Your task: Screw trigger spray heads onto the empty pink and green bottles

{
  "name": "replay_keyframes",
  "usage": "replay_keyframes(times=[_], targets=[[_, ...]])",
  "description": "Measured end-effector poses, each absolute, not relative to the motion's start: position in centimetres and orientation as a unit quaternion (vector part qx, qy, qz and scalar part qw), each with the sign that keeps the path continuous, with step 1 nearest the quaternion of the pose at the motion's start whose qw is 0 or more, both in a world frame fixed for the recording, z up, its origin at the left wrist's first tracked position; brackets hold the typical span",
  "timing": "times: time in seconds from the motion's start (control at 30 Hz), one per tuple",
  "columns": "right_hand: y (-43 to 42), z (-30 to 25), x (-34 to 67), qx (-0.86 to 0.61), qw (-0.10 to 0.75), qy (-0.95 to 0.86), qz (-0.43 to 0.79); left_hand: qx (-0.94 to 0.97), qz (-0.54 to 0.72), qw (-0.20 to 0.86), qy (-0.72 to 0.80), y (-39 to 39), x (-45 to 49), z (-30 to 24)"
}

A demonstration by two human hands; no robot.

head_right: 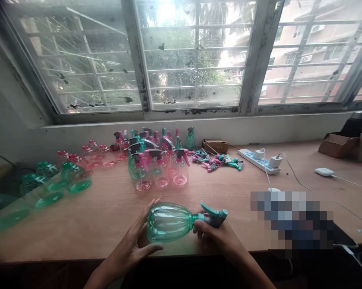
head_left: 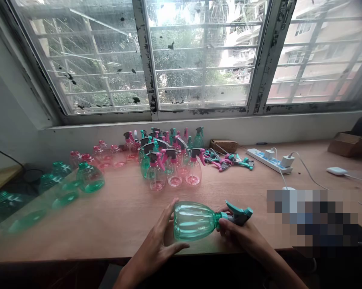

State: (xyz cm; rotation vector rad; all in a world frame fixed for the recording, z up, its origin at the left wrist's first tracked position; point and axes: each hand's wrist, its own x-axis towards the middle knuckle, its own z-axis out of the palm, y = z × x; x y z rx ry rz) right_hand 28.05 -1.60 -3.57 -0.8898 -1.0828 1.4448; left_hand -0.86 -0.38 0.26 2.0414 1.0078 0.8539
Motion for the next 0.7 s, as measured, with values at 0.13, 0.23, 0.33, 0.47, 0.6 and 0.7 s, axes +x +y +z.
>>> replay_keyframes(times=[0.13, 0.23, 0.33, 0.47, 0.6, 0.7], targets=[[-1.62, -3.22, 27.86, -0.371, 0.540, -0.440, 0.614, 0.792, 0.339, 0.362, 0.355, -0.47, -0.77, -0.06], [-1.68, -3.19, 27.94, -0.375, 0.536, -0.440, 0.615, 0.784, 0.332, 0.357, 0.385, -0.60, -0.71, 0.04], [-1.70, -3.39, 28.14, -0.383, 0.532, -0.450, 0.607, 0.789, 0.320, 0.327, 0.410, -0.72, -0.68, 0.33], [-1.71, -3.55, 28.16, -0.383, 0.534, -0.448, 0.606, 0.815, 0.326, 0.285, 0.385, -0.80, -0.75, 0.17], [-1.86, -3.44, 27.97, -0.386, 0.537, -0.444, 0.605, 0.821, 0.327, 0.268, 0.384, -0.90, -0.78, -0.15], [-1.97, -3.25, 27.84, -0.390, 0.533, -0.447, 0.603, 0.820, 0.309, 0.258, 0.406, -0.97, -0.70, 0.02]])
